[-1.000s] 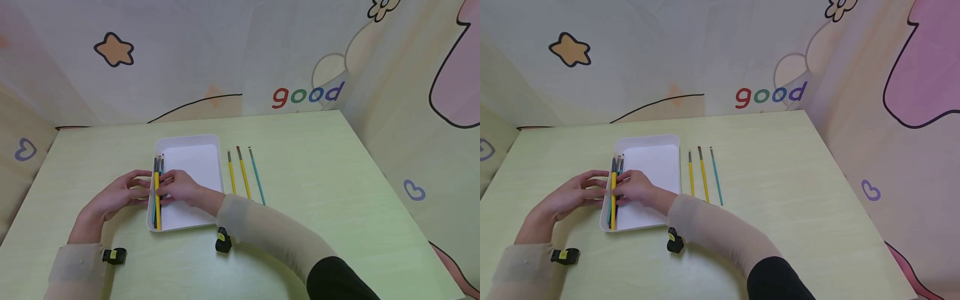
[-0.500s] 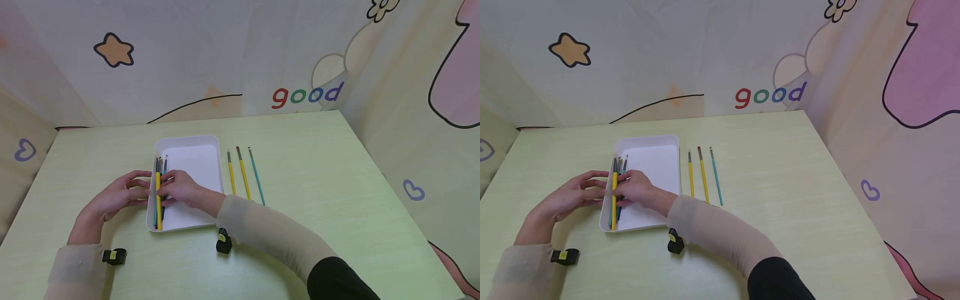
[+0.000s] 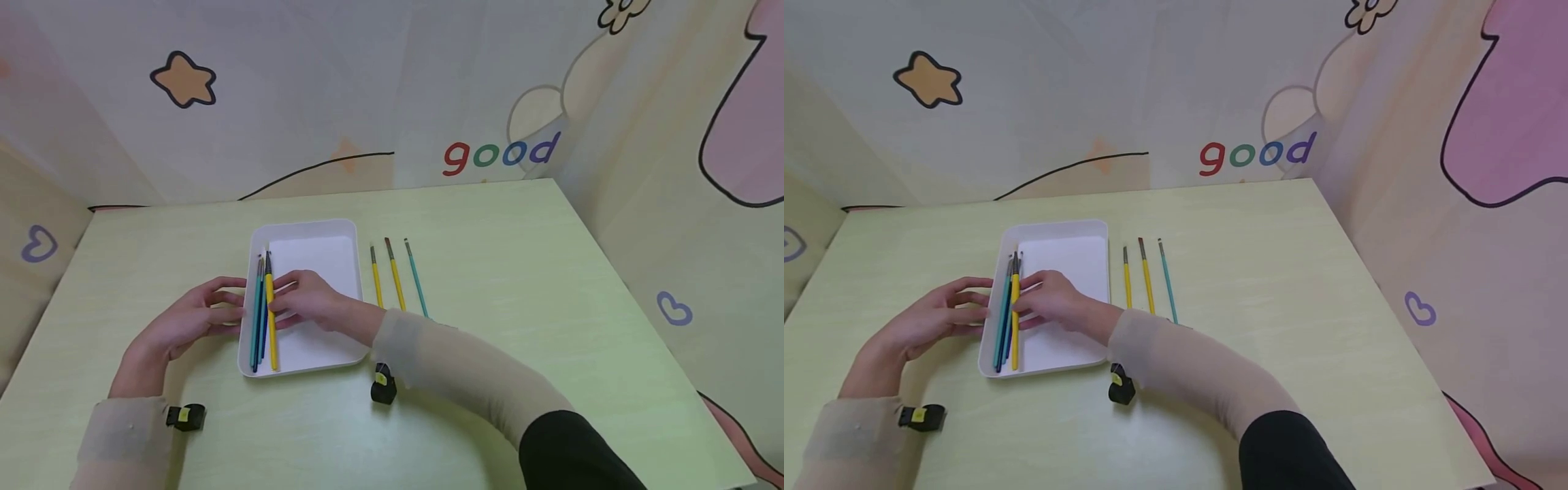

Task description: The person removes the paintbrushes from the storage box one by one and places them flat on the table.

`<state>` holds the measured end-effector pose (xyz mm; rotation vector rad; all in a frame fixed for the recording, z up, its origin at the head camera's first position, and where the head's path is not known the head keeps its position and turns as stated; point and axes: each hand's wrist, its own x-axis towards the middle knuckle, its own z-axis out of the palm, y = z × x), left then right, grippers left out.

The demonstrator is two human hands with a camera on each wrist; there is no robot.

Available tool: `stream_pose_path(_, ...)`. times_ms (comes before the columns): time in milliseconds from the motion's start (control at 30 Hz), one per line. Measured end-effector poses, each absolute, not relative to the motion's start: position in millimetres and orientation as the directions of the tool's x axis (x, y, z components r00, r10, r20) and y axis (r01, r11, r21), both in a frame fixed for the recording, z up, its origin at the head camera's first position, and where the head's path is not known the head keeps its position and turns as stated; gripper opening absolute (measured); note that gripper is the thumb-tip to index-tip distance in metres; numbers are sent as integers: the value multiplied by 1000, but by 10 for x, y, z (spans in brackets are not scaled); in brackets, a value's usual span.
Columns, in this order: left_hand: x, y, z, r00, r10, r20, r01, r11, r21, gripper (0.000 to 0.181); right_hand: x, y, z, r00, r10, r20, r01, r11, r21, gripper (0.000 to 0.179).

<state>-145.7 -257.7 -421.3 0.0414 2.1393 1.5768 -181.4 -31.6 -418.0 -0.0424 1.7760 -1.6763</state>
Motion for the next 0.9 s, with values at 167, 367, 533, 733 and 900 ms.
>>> stream_pose_path(167, -1457, -2581, -4209, -887, 292, -359, -253, 343, 905, 68, -1827, -218, -4096, -759, -478, -443, 411, 178, -894, 36)
stream_pose_path(367, -1456, -2579, -4204, -885, 275, -375, -271, 349, 897, 69, -1825, -77, -4025, -752, -487, -444, 416, 171, -893, 38)
stream_pose_path(533, -1456, -2577, -4216, -889, 268, -372, -271, 348, 898, 68, -1820, 65, -3996, -740, -505, -444, 422, 165, -891, 41)
stream_pose_path(733, -1443, -2571, -4217, -892, 271, -363, -264, 340, 903, 67, -1804, 227, -3941, -738, -511, -440, 414, 172, -894, 43)
stream_pose_path(900, -1430, -2564, -4202, -894, 275, -353, -252, 341, 905, 67, -1788, 365, -3908, -748, -512, -421, 408, 145, -901, 43)
